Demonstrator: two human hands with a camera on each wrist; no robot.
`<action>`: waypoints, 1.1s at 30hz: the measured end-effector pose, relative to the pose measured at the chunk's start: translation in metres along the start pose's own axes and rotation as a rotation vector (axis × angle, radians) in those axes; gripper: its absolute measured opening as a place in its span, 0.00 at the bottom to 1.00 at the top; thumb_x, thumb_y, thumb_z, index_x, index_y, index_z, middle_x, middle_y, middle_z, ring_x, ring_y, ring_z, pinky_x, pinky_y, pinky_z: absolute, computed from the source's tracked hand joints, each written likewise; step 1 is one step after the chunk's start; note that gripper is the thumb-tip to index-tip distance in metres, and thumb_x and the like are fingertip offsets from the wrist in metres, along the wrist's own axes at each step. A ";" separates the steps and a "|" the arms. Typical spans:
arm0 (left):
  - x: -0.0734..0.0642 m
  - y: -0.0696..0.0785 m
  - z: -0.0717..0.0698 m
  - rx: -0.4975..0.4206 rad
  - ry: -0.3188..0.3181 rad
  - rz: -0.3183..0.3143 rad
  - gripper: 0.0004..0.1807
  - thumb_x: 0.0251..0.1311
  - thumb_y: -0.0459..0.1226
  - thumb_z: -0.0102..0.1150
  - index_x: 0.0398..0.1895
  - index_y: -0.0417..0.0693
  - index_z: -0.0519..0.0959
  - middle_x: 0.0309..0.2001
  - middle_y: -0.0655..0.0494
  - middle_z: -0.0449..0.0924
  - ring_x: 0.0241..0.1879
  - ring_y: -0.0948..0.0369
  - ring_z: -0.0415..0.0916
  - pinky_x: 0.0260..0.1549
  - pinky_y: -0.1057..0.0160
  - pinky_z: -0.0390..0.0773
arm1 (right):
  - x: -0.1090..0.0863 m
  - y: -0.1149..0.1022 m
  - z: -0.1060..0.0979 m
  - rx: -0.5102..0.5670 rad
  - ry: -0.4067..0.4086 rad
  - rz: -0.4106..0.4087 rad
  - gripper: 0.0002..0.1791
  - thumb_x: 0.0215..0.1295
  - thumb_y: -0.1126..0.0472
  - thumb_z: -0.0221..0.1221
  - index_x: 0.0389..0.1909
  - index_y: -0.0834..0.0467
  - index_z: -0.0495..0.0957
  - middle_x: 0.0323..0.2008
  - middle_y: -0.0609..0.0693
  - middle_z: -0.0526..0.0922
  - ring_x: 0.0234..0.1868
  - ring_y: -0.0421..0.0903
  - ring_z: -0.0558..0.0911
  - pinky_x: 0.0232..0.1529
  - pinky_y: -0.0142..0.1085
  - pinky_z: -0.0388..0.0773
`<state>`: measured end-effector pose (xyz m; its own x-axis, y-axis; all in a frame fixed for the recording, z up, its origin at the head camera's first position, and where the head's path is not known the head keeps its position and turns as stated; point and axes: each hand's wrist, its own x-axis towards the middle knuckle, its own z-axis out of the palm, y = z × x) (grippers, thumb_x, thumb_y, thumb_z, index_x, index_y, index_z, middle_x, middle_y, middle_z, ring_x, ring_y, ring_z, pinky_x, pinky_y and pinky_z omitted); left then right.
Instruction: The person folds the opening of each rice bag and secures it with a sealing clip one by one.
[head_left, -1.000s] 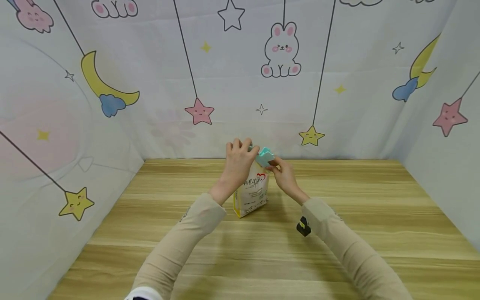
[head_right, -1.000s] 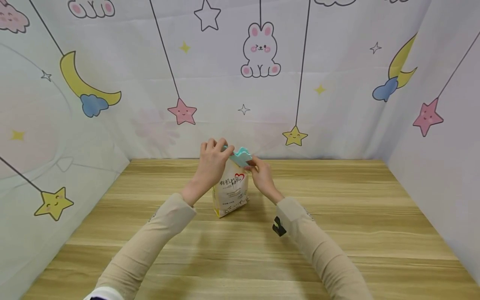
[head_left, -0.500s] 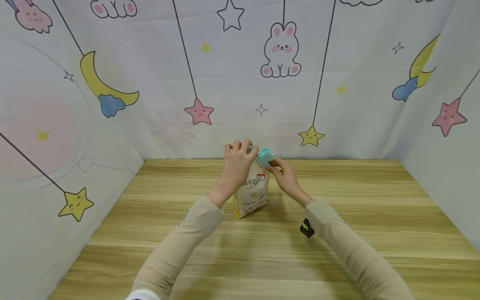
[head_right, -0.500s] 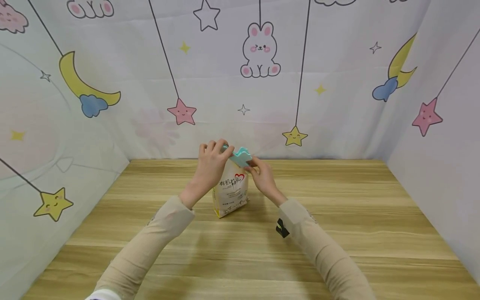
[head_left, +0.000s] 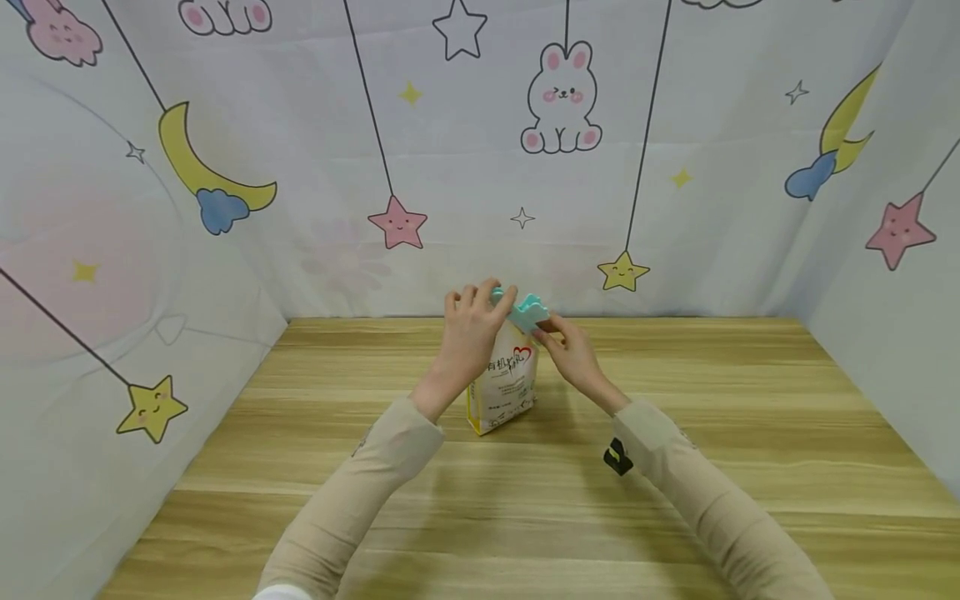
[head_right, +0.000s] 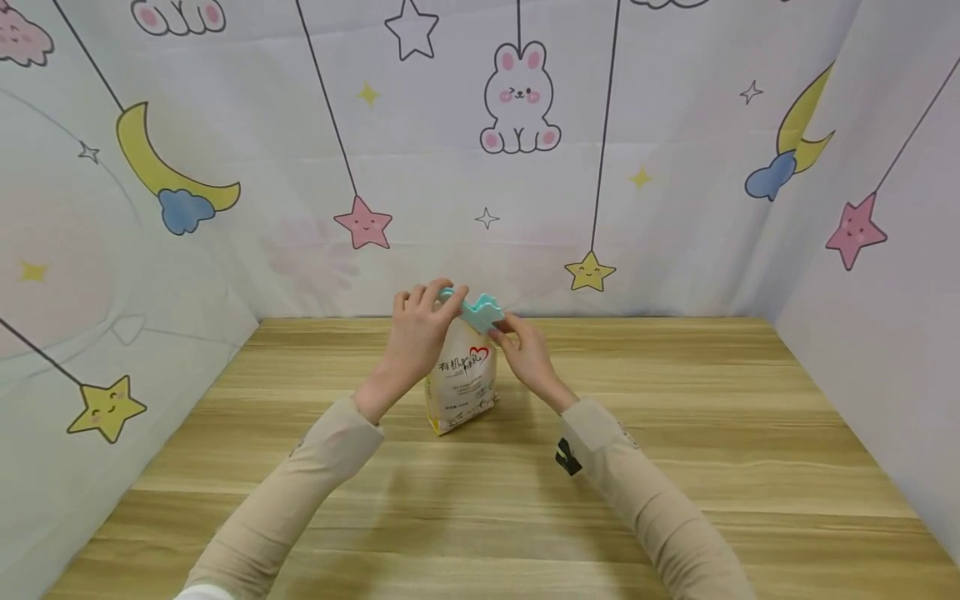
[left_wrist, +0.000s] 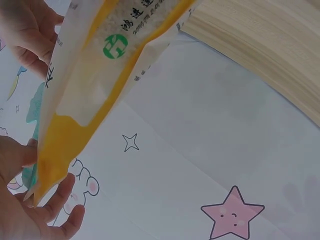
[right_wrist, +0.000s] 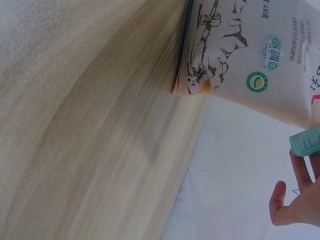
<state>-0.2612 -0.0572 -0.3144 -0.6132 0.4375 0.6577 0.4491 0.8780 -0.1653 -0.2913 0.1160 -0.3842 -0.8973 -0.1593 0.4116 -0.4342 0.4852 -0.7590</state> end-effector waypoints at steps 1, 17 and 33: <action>0.000 0.000 0.000 -0.006 0.003 -0.002 0.21 0.54 0.30 0.55 0.53 0.54 0.71 0.50 0.49 0.72 0.44 0.52 0.72 0.43 0.53 0.70 | 0.000 0.000 0.000 -0.001 -0.004 -0.001 0.15 0.64 0.57 0.50 0.49 0.59 0.73 0.45 0.58 0.80 0.51 0.53 0.75 0.46 0.53 0.71; -0.009 -0.004 0.003 -0.086 0.082 -0.024 0.20 0.61 0.43 0.49 0.57 0.52 0.68 0.50 0.48 0.74 0.44 0.51 0.74 0.42 0.53 0.70 | -0.008 -0.001 -0.010 -0.038 -0.083 -0.062 0.18 0.65 0.55 0.48 0.52 0.59 0.70 0.51 0.57 0.76 0.53 0.54 0.74 0.53 0.53 0.69; -0.013 -0.006 -0.005 -0.139 0.273 -0.030 0.15 0.59 0.38 0.50 0.50 0.46 0.74 0.48 0.47 0.75 0.46 0.51 0.71 0.43 0.52 0.66 | -0.016 0.000 -0.021 -0.079 -0.061 -0.102 0.18 0.66 0.56 0.47 0.54 0.60 0.69 0.54 0.57 0.74 0.53 0.54 0.74 0.55 0.51 0.67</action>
